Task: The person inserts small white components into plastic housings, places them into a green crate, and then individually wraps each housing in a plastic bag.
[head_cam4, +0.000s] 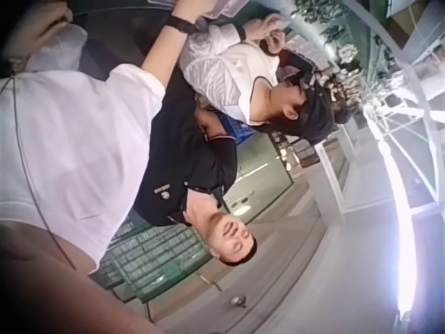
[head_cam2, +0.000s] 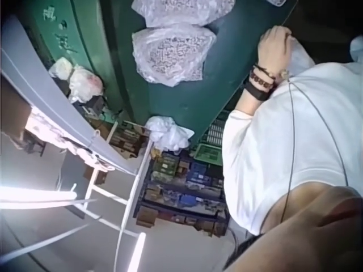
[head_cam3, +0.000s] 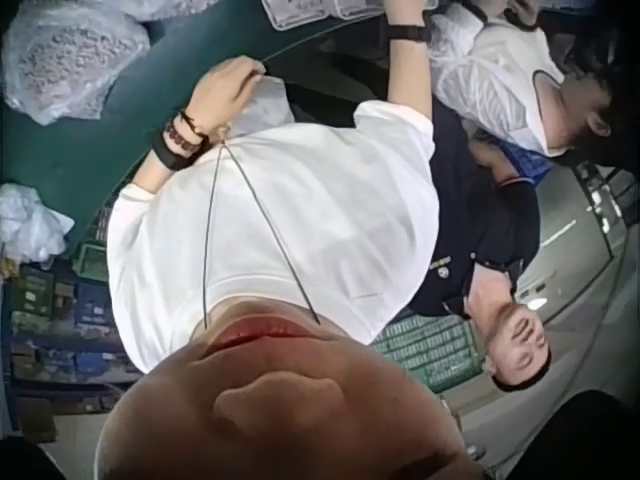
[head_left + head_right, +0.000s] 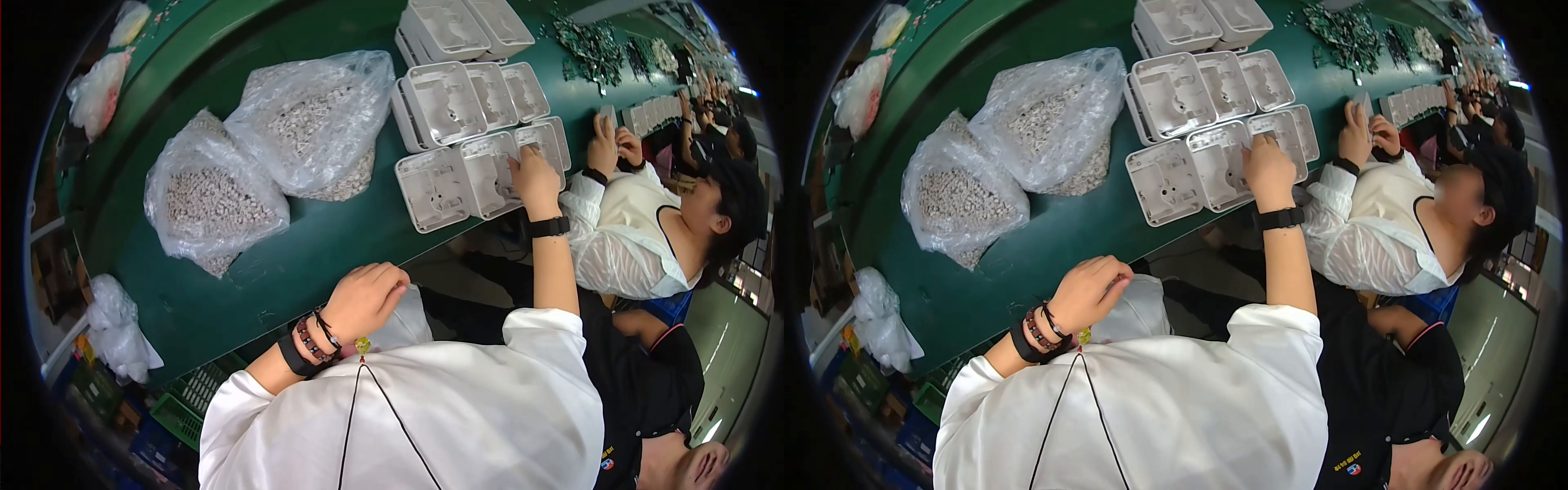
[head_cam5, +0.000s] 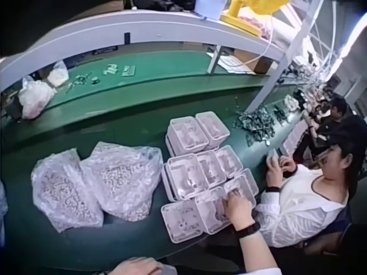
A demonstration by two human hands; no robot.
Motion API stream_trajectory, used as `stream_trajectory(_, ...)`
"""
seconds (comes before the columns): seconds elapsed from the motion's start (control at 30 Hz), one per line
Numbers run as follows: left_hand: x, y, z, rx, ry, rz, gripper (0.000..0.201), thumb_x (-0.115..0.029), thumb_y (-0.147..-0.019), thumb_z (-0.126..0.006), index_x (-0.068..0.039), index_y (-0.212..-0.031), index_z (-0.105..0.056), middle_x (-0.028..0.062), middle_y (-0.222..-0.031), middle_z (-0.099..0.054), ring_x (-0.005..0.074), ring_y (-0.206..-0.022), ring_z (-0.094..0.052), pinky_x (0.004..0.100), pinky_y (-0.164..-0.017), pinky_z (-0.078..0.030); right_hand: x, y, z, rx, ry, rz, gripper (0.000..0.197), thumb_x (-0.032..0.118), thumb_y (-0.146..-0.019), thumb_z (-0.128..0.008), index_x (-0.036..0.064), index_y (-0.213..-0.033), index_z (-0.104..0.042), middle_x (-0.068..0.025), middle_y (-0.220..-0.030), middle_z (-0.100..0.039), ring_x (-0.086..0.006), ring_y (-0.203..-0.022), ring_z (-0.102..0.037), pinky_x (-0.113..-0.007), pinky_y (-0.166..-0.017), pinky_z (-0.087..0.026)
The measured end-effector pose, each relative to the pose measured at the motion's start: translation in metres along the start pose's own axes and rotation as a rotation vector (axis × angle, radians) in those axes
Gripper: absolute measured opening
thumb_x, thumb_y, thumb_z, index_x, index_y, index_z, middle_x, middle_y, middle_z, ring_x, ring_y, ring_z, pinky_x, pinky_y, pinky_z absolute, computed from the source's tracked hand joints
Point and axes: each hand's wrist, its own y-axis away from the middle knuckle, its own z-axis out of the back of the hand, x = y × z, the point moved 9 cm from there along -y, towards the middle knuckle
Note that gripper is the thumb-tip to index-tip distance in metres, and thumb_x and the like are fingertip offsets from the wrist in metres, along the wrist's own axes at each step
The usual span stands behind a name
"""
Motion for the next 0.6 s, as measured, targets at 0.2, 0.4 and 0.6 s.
stream_trajectory(0.2,0.024,0.062,0.044,-0.179,-0.058,0.106,0.007,-0.006,-0.075,-0.053,-0.005,-0.082,-0.051,0.0072,-0.074,-0.053,0.0255,-0.069,-0.053,0.0336,-0.064,-0.042,0.009,0.016,0.025,-0.119,0.070,0.068,0.030,0.026,-0.077,-0.057,0.0019,-0.093,-0.053,-0.0164,-0.091,-0.057,-0.0337,-0.081,-0.056,-0.041,-0.067,-0.045)
stream_trajectory(0.4,0.062,0.197,0.122,-0.563,-0.200,0.250,0.013,0.000,-0.069,-0.048,-0.006,-0.080,-0.051,0.0068,-0.074,-0.052,0.0248,-0.071,-0.051,0.0339,-0.064,-0.042,0.127,0.102,0.128,-0.257,-0.451,0.243,0.023,0.013,-0.083,-0.053,-0.0008,-0.101,-0.054,-0.0105,-0.090,-0.057,-0.0191,-0.079,-0.054,-0.028,-0.071,-0.044)
stream_trajectory(0.6,0.072,0.407,0.101,-0.879,-0.162,0.390,0.021,0.005,-0.060,-0.044,-0.007,-0.076,-0.050,0.0055,-0.077,-0.050,0.0242,-0.075,-0.048,0.0341,-0.065,-0.041,0.305,0.201,0.179,-0.228,-0.728,0.535,0.022,0.014,-0.086,-0.049,-0.0027,-0.100,-0.054,-0.0087,-0.091,-0.057,-0.0150,-0.082,-0.054,-0.025,-0.072,-0.044)
